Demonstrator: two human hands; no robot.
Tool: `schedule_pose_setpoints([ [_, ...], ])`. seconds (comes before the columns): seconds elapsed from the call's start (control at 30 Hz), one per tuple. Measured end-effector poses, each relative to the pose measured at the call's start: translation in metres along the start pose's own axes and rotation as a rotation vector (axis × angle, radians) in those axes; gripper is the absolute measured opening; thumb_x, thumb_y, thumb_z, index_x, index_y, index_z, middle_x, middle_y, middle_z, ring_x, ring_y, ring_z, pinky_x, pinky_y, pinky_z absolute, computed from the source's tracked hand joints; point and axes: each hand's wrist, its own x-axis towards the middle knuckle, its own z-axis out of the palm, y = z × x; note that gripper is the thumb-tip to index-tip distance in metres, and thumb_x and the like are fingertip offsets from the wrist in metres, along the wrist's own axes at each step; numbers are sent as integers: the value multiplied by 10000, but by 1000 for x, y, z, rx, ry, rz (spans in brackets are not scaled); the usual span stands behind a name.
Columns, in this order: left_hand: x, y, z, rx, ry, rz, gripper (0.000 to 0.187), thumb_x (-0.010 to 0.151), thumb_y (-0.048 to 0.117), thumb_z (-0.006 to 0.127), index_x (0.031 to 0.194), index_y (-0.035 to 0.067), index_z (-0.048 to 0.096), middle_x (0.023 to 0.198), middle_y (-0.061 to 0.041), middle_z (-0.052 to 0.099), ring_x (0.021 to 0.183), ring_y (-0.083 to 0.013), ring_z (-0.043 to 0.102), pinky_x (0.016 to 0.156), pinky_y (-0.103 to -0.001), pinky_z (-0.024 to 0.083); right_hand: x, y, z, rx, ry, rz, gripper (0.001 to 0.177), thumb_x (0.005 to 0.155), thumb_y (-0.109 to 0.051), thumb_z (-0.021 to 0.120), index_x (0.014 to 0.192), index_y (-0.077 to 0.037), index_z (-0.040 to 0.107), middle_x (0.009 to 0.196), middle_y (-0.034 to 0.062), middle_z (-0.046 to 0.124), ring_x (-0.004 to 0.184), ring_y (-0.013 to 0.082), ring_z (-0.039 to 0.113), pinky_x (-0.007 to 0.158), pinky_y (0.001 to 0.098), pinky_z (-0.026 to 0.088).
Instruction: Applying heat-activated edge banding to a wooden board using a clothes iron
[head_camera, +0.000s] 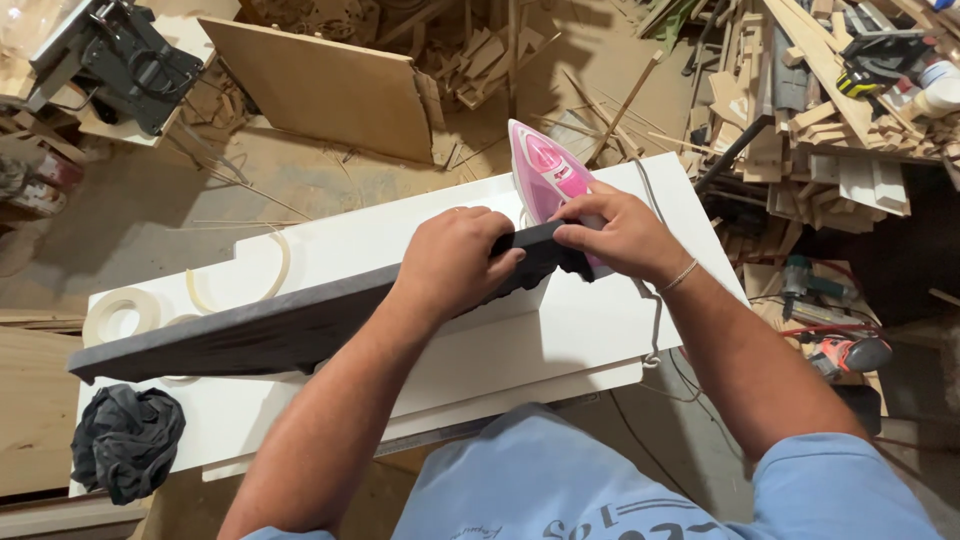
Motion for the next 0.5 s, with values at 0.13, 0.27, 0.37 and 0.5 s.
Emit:
schedule_pose_setpoints([
  [0.13,-1,0,-1,-25,7,-2,241,916,301,686,1063,116,728,894,-82,733,898,-280,726,781,-392,596,-14,-30,-13,46,26,35,269,953,-225,684,1183,-132,788,898,121,608,679,179,616,617,282,487],
  [0.27,-2,-1,2,-39,-4,-6,279,931,319,666,1103,109,729,928,-93,738,930,-278,725,810,-396,592,-17,-43,-49,-26,12,250,383,942,-133,688,1319,-175,735,936,104,701,731,166,609,633,296,507],
  [0.37,-4,0,1,-31,5,9,284,933,307,663,1110,96,733,925,-97,740,923,-277,726,807,-391,594,-12,-86,-66,-243,-39,423,487,951,-214,617,1435,-240,569,1071,127,687,804,199,629,682,328,547],
  [0.5,1,-10,27,65,39,14,251,923,402,686,919,151,679,911,-32,713,885,-292,653,683,-447,511,-9,-178,-69,-883,-202,723,776,993,-604,384,1679,-419,72,1576,223,393,1248,387,590,1024,530,561],
])
